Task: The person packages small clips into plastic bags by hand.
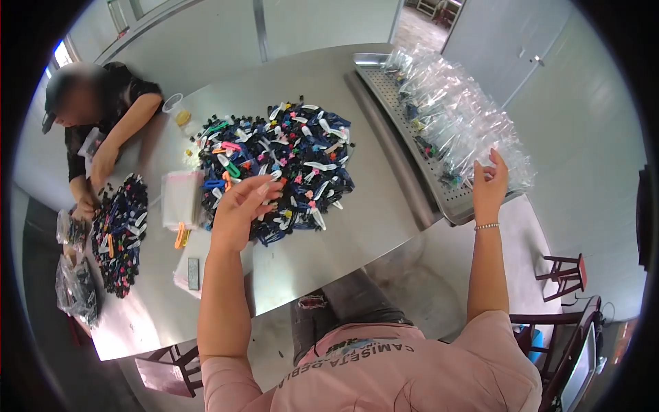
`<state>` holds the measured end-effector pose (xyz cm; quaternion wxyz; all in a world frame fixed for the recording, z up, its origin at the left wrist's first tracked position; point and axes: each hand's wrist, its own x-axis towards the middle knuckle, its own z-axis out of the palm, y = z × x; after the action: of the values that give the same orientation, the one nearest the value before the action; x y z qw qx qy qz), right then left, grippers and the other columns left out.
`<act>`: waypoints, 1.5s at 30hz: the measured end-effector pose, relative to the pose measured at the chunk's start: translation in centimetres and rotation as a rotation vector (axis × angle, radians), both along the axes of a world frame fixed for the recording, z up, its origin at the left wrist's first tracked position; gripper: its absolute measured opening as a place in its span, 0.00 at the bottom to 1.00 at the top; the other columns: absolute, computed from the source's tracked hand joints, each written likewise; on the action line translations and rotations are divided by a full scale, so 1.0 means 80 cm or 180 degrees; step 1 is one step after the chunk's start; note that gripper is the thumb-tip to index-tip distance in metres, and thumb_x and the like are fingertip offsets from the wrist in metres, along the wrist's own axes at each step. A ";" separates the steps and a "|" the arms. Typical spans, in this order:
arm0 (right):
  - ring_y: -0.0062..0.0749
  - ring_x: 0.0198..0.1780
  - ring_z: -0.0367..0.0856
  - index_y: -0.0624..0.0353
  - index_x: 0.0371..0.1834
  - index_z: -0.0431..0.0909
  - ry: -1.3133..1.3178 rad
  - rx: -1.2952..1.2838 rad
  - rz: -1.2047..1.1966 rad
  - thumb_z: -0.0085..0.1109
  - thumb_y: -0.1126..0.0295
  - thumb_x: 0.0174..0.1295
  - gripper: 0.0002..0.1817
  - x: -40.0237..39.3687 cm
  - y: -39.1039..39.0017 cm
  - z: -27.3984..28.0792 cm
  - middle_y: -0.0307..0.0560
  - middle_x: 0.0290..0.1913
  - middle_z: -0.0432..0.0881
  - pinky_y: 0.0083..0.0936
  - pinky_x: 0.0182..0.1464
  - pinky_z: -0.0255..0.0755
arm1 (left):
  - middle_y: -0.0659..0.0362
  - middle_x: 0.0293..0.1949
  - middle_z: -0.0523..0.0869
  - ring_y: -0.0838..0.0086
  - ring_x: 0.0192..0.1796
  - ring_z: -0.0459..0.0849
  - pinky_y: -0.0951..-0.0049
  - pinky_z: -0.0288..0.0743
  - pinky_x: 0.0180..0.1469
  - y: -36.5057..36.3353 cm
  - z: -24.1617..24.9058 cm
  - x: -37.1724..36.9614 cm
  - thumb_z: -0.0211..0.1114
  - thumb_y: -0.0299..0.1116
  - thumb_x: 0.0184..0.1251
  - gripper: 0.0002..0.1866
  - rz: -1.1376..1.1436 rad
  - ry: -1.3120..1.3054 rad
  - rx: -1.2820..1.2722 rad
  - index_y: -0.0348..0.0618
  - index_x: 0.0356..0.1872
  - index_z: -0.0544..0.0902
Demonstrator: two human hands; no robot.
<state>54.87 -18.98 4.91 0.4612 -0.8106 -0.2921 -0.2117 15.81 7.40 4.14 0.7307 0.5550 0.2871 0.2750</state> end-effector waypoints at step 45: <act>0.46 0.39 0.83 0.63 0.37 0.82 -0.0276 -0.0415 0.3328 0.59 0.78 0.59 0.05 -0.251 0.126 -0.067 0.52 0.38 0.84 0.32 0.42 0.76 | 0.57 0.37 0.88 0.61 0.42 0.85 0.65 0.79 0.47 -0.080 -0.051 -0.158 0.65 0.31 0.59 0.06 0.2461 0.2757 0.3403 0.40 0.27 0.85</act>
<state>34.81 -8.93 -0.47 0.4414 -0.5742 -0.6888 0.0318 3.14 1.03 0.05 0.0405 0.7496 0.5476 0.3696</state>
